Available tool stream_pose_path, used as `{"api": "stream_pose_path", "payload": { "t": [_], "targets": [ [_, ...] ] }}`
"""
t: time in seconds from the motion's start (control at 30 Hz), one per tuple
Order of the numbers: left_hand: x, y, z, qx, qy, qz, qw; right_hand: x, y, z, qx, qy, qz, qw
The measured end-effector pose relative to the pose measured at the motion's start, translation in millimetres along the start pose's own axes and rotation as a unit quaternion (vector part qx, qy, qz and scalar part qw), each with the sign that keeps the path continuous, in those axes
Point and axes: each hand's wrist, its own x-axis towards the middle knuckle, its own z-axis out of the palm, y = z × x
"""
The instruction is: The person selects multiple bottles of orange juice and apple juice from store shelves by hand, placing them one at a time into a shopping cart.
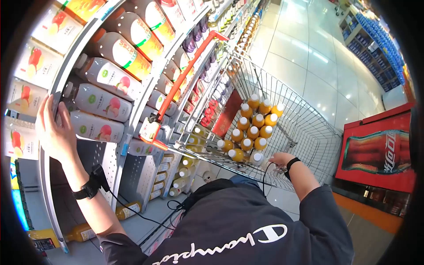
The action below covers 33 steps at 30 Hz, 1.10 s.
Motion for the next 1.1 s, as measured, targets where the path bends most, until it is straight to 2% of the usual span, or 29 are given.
{"api": "stream_pose_path", "payload": {
  "t": [0.1, 0.17, 0.2, 0.23, 0.27, 0.3, 0.33, 0.37, 0.4, 0.43, 0.47, 0.5, 0.53, 0.57, 0.6, 0.67, 0.73, 0.8, 0.87, 0.9, 0.93, 0.97, 1.0, 1.07, 1.1],
  "targets": [
    [1.8, 5.2, -2.3, 0.008, 0.009, -0.009, 1.0, -19.2, 7.7, -51.9, -0.115, 0.091, -0.069, 0.987],
    [2.2, 13.5, -5.3, 0.012, 0.022, -0.011, 1.0, -37.8, 13.7, -104.5, -0.192, 0.185, -0.139, 0.954],
    [1.6, 10.9, -1.8, 0.015, 0.025, 0.005, 1.0, -50.6, -2.6, -136.9, -0.234, 0.237, -0.184, 0.925],
    [0.7, 14.7, -7.5, 0.004, -0.028, -0.037, 0.999, -126.2, -52.0, -175.6, -0.201, 0.254, -0.179, 0.929],
    [-1.1, 9.8, -8.3, -0.012, -0.013, -0.003, 1.0, -158.2, -76.7, -213.4, -0.197, 0.3, -0.244, 0.901],
    [0.1, 9.9, -15.1, -0.027, -0.016, -0.023, 0.999, -233.8, -123.9, -238.0, -0.209, 0.369, -0.298, 0.855],
    [4.6, 9.5, -22.5, -0.048, -0.017, -0.041, 0.998, -314.4, -174.8, -252.7, -0.222, 0.411, -0.303, 0.831],
    [7.4, 9.7, -25.6, -0.069, -0.018, -0.053, 0.996, -405.0, -230.7, -247.5, -0.211, 0.444, -0.275, 0.826],
    [10.1, 9.8, -28.3, -0.081, -0.022, -0.058, 0.995, -453.0, -261.8, -256.8, -0.225, 0.485, -0.344, 0.772],
    [6.9, 12.7, -27.6, -0.096, 0.002, -0.066, 0.993, -500.8, -294.1, -258.5, -0.259, 0.541, -0.394, 0.696],
    [2.4, 14.2, -20.5, -0.119, 0.024, -0.072, 0.99, -550.1, -335.1, -249.7, -0.254, 0.573, -0.405, 0.666],
    [1.5, 12.4, -18.4, -0.115, 0.037, -0.062, 0.991, -583.0, -370.3, -265.4, -0.315, 0.56, -0.475, 0.602],
    [2.2, 10.6, -18.4, -0.114, 0.049, -0.051, 0.991, -599.1, -408.3, -271.7, -0.292, 0.569, -0.584, 0.501],
    [3.2, 9.3, -20.0, -0.111, 0.05, -0.041, 0.992, -617.6, -454.5, -272.3, -0.325, 0.617, -0.608, 0.38],
    [1.9, 7.1, -19.6, -0.101, 0.048, -0.037, 0.993, -636.1, -503.7, -265.4, -0.306, 0.643, -0.599, 0.365],
    [0.6, 6.7, -18.4, -0.115, 0.046, -0.044, 0.991, -655.0, -591.8, -239.8, -0.316, 0.638, -0.636, 0.298],
    [-1.5, 5.7, -18.1, -0.117, 0.044, -0.039, 0.991, -660.7, -675.8, -222.2, -0.307, 0.651, -0.639, 0.271],
    [-4.3, 4.0, -16.8, -0.111, 0.033, -0.028, 0.993, -657.5, -726.9, -189.5, -0.267, 0.64, -0.646, 0.32],
    [-5.5, 2.8, -15.3, -0.119, 0.042, -0.025, 0.992, -645.1, -774.5, -189.0, -0.272, 0.588, -0.679, 0.345],
    [-5.7, 2.8, -16.9, -0.122, 0.04, -0.027, 0.991, -643.0, -794.7, -193.9, -0.304, 0.556, -0.673, 0.382],
    [-5.6, 2.8, -18.7, -0.124, 0.037, -0.03, 0.991, -643.9, -807.5, -197.1, -0.337, 0.52, -0.665, 0.417],
    [-5.4, 2.4, -18.8, -0.112, 0.037, -0.027, 0.993, -647.7, -806.9, -192.6, -0.363, 0.492, -0.634, 0.474],
    [-5.5, 2.8, -18.1, -0.108, 0.046, -0.03, 0.993, -640.6, -813.4, -189.4, -0.341, 0.496, -0.669, 0.436],
    [-6.0, 3.6, -16.5, -0.101, 0.044, -0.035, 0.993, -646.4, -810.4, -178.7, -0.292, 0.489, -0.643, 0.512],
    [-5.9, 4.0, -16.3, -0.098, 0.045, -0.038, 0.993, -644.5, -816.0, -178.0, -0.302, 0.523, -0.631, 0.488]
  ]
}}
